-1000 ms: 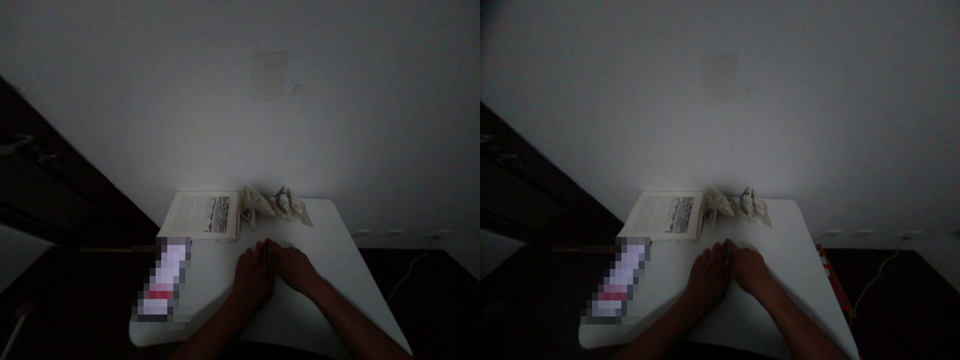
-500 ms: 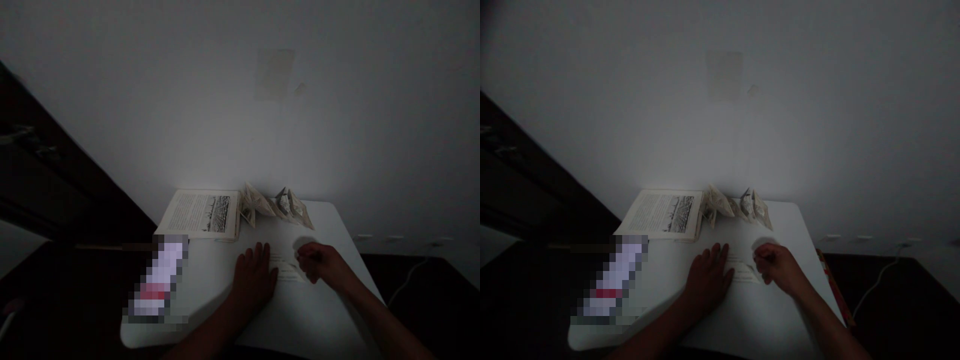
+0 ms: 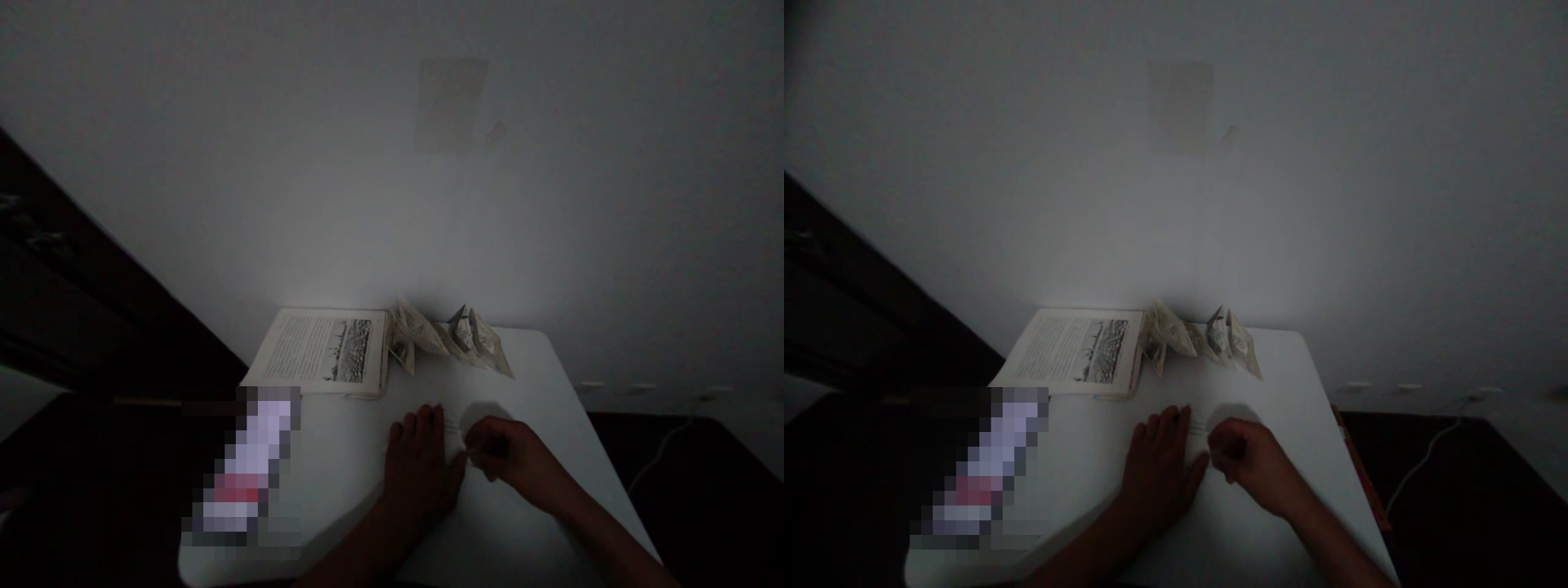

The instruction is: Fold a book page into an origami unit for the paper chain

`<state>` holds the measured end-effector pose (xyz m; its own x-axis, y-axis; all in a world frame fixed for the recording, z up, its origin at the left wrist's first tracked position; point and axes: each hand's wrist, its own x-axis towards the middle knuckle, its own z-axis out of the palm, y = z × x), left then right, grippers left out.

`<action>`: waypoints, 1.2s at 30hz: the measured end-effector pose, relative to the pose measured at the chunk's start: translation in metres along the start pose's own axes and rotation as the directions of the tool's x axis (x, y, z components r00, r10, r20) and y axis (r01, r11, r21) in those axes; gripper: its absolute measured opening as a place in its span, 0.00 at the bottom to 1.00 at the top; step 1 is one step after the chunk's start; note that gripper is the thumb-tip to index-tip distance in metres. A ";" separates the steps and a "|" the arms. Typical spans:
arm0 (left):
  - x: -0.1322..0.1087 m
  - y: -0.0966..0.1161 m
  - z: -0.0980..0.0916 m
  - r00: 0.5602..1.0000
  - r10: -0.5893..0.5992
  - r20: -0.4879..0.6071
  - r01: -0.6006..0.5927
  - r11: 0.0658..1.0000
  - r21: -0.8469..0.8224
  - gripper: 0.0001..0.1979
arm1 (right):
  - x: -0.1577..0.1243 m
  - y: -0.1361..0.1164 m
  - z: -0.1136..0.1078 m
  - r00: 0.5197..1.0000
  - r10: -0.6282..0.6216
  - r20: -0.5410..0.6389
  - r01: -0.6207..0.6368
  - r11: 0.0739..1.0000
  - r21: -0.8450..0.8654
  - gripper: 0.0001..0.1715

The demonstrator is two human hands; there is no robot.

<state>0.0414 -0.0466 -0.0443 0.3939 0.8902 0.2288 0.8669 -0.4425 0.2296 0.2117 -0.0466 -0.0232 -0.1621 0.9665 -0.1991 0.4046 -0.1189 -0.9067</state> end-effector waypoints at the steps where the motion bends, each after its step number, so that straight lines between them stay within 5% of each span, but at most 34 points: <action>1: 0.000 0.000 0.000 1.000 -0.002 -0.004 0.002 1.000 -0.002 0.28 | -0.001 0.002 -0.003 1.000 0.018 0.012 -0.019 0.998 0.060 0.02; 8: 0.000 0.000 0.000 1.000 -0.021 -0.009 0.021 1.000 -0.003 0.28 | -0.003 0.020 -0.010 0.988 0.094 -0.125 -0.096 0.995 -0.007 0.07; 14: 0.001 0.001 -0.001 1.000 -0.021 -0.011 0.021 1.000 -0.013 0.28 | 0.005 0.018 -0.003 0.992 0.050 -0.114 -0.068 0.985 -0.161 0.07; 21: 0.001 0.000 0.005 0.999 -0.021 -0.050 0.020 0.999 -0.034 0.32 | 0.006 0.017 -0.001 0.982 0.079 -0.170 -0.101 0.987 -0.125 0.08; 36: 0.001 -0.001 0.009 0.999 -0.030 -0.037 0.028 0.998 -0.057 0.32 | 0.068 -0.003 0.010 0.955 -0.169 -0.242 0.059 0.913 -0.404 0.05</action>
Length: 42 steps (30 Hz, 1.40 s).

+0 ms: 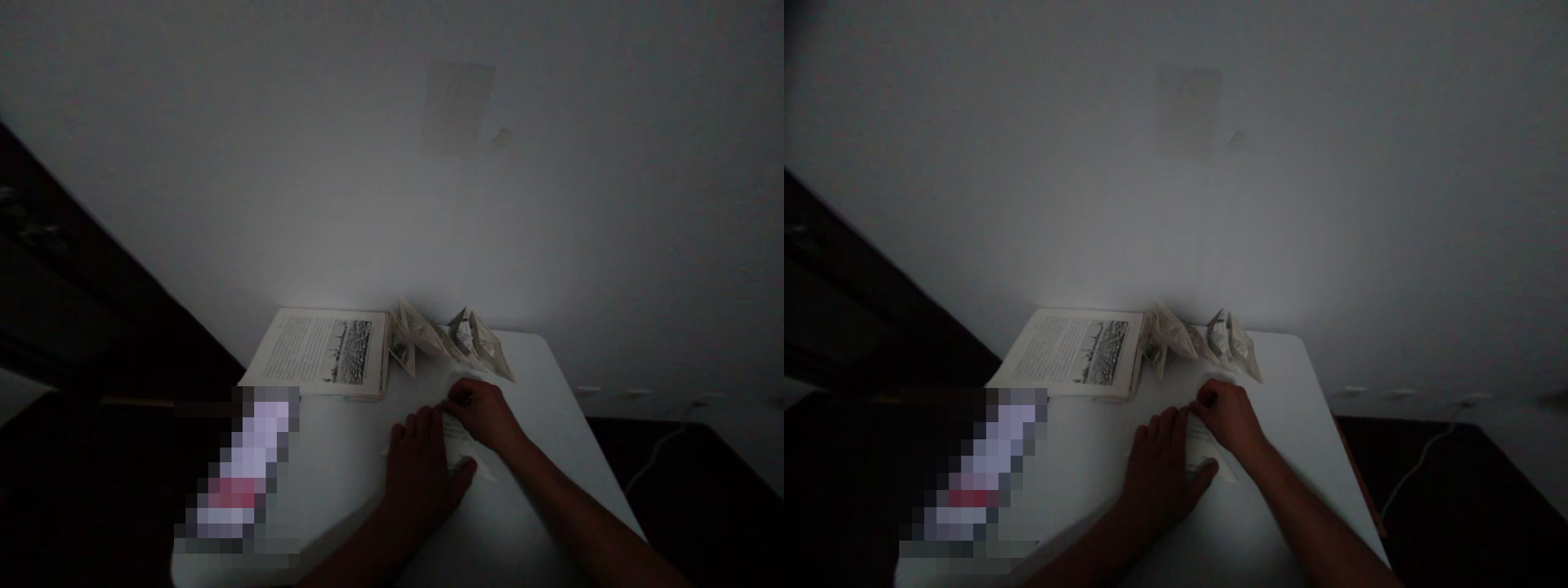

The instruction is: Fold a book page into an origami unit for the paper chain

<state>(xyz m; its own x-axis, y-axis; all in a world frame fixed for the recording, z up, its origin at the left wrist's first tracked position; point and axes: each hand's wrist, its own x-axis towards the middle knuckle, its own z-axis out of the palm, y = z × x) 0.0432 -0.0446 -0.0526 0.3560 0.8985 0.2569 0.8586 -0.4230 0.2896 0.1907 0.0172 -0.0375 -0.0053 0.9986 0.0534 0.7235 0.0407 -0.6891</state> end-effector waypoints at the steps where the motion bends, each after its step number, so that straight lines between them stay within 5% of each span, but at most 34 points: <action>1: 0.000 0.000 0.001 1.000 -0.004 -0.001 0.004 1.000 0.002 0.33 | 0.003 -0.001 0.001 1.000 -0.005 -0.005 0.005 1.000 -0.011 0.04; 15: 0.003 0.001 -0.004 0.997 -0.071 0.001 0.071 0.996 -0.060 0.31 | -0.029 -0.020 -0.011 1.000 0.002 0.021 -0.004 0.994 0.108 0.10; 19: 0.005 -0.005 -0.020 0.994 -0.098 0.042 0.105 0.970 -0.218 0.22 | -0.047 -0.025 -0.008 0.998 0.019 0.060 -0.027 0.990 0.139 0.10; 24: -0.005 -0.033 -0.047 0.974 -0.158 0.162 0.216 0.863 -0.457 0.16 | -0.057 -0.030 0.002 0.997 -0.025 0.074 0.029 0.998 -0.054 0.09; 30: -0.025 -0.060 -0.059 0.974 -0.149 0.169 0.191 0.943 -0.272 0.07 | -0.061 -0.031 0.009 0.993 -0.076 0.087 0.091 0.980 -0.177 0.10; 42: -0.011 -0.055 -0.044 0.978 -0.151 0.142 0.164 0.983 -0.078 0.07 | -0.060 -0.032 0.010 0.990 -0.045 0.134 0.072 0.977 -0.202 0.10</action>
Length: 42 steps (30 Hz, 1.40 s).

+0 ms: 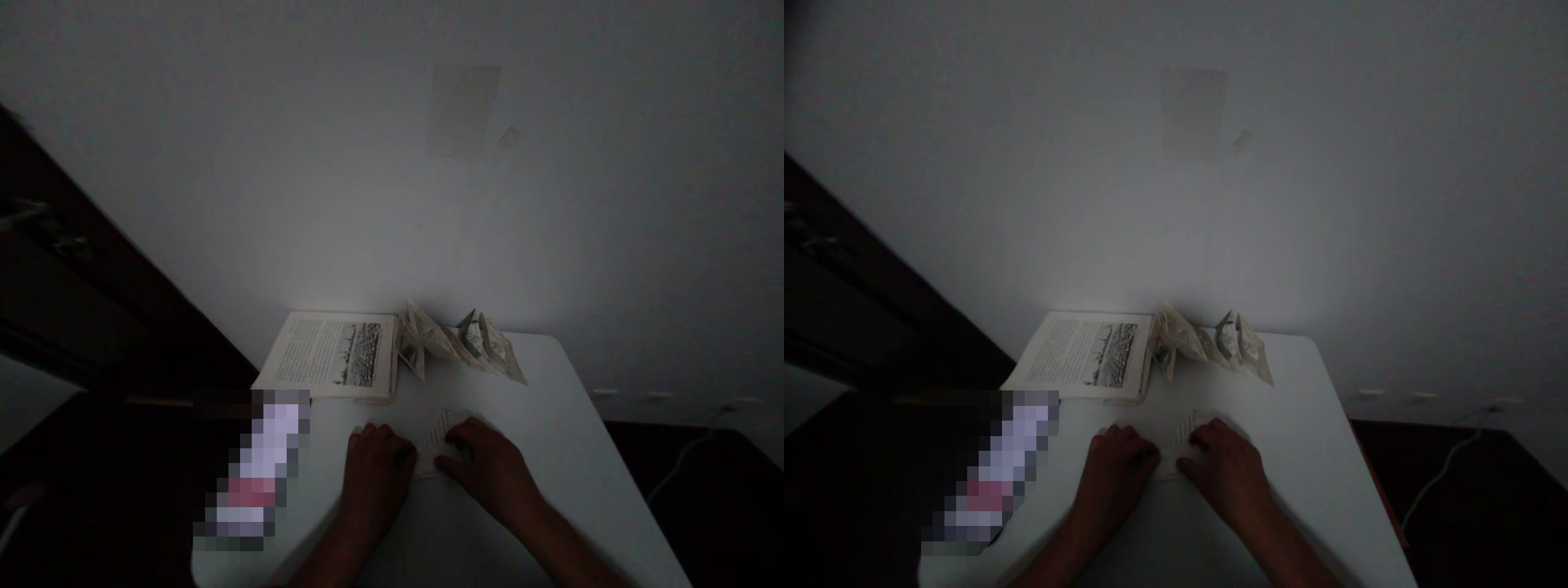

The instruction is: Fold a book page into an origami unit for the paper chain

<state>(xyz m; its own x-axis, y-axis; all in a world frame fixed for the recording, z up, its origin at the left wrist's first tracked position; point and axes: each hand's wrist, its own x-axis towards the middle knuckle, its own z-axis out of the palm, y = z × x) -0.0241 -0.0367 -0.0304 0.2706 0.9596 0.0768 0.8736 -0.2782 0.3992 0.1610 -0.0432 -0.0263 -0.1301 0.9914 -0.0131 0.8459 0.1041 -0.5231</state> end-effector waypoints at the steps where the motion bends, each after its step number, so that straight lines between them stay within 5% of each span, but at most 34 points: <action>1: 0.003 0.001 0.001 1.000 0.008 -0.002 -0.008 1.000 0.001 0.07 | 0.000 0.000 0.000 1.000 0.003 0.003 -0.003 1.000 0.002 0.10; 18: 0.046 0.026 0.015 0.995 0.079 -0.063 -0.076 0.996 0.054 0.07 | 0.000 -0.001 0.000 1.000 -0.001 -0.002 0.001 1.000 -0.027 0.07; 29: 0.066 0.037 0.027 0.994 0.107 -0.003 -0.106 0.991 0.080 0.10 | 0.000 -0.003 0.001 1.000 -0.006 -0.007 0.006 1.000 0.003 0.05; 37: 0.035 0.011 0.003 0.986 0.164 -0.034 -0.167 0.983 -0.077 0.08 | -0.005 0.004 -0.020 0.998 0.033 0.050 -0.050 0.919 0.390 0.10; 42: 0.001 -0.006 0.000 0.984 0.177 -0.014 -0.178 0.980 -0.092 0.06 | -0.013 0.021 -0.039 0.989 0.142 -0.032 -0.107 0.860 0.500 0.13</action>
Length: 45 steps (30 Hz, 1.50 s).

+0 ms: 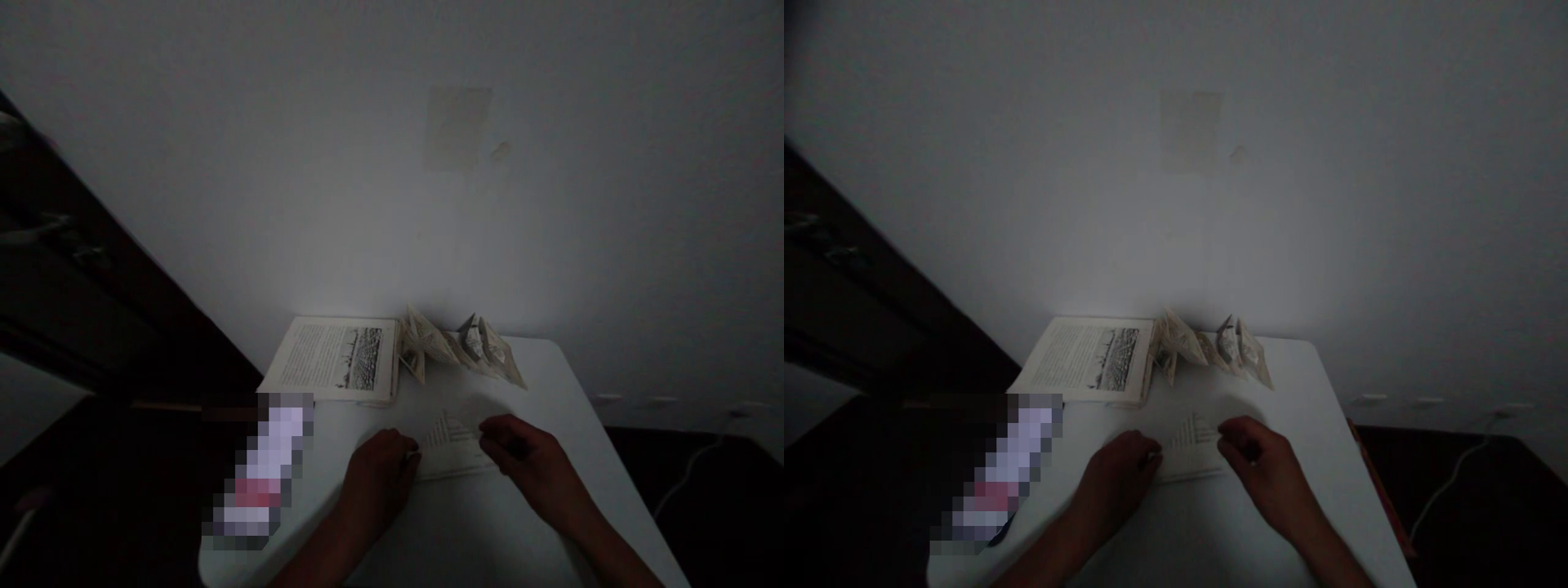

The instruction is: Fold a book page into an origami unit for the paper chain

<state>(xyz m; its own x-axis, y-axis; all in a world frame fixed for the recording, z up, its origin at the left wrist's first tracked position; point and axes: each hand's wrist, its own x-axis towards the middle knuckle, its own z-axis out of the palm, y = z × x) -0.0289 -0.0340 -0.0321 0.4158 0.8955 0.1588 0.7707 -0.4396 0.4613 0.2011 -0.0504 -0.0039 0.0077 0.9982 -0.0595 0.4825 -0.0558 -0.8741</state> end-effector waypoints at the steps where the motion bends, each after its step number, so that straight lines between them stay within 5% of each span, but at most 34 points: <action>1: -0.004 0.000 0.001 1.000 0.009 -0.004 -0.009 1.000 0.017 0.06 | 0.000 0.003 -0.004 1.000 0.005 -0.016 -0.005 1.000 -0.004 0.14; 12: -0.011 0.001 0.015 0.991 0.131 -0.010 -0.124 0.962 0.244 0.10 | 0.003 0.023 -0.001 0.992 -0.077 0.104 0.107 0.941 -0.321 0.07; 25: 0.001 0.018 0.026 0.995 0.092 -0.034 -0.084 0.979 0.183 0.07 | 0.001 0.016 0.016 0.993 -0.100 0.068 0.121 0.848 -0.516 0.17; 33: 0.002 0.029 0.016 0.996 0.069 -0.056 -0.065 0.996 0.065 0.17 | -0.002 0.017 0.014 0.968 -0.207 0.138 0.249 0.801 -0.544 0.22; 40: -0.003 0.025 0.012 0.997 0.072 0.028 -0.068 0.991 -0.118 0.19 | -0.004 0.027 0.015 0.942 -0.304 0.143 0.333 0.788 -0.517 0.19; 45: -0.001 0.016 0.006 0.991 0.054 -0.126 -0.084 0.964 -0.254 0.20 | -0.003 0.024 0.015 0.936 -0.331 0.122 0.344 0.779 -0.524 0.17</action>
<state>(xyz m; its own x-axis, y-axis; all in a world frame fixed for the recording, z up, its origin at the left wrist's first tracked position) -0.0144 -0.0419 -0.0298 0.3922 0.8723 0.2921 0.5850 -0.4815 0.6526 0.1998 -0.0553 -0.0315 -0.2595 0.9499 0.1743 0.8374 0.3112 -0.4494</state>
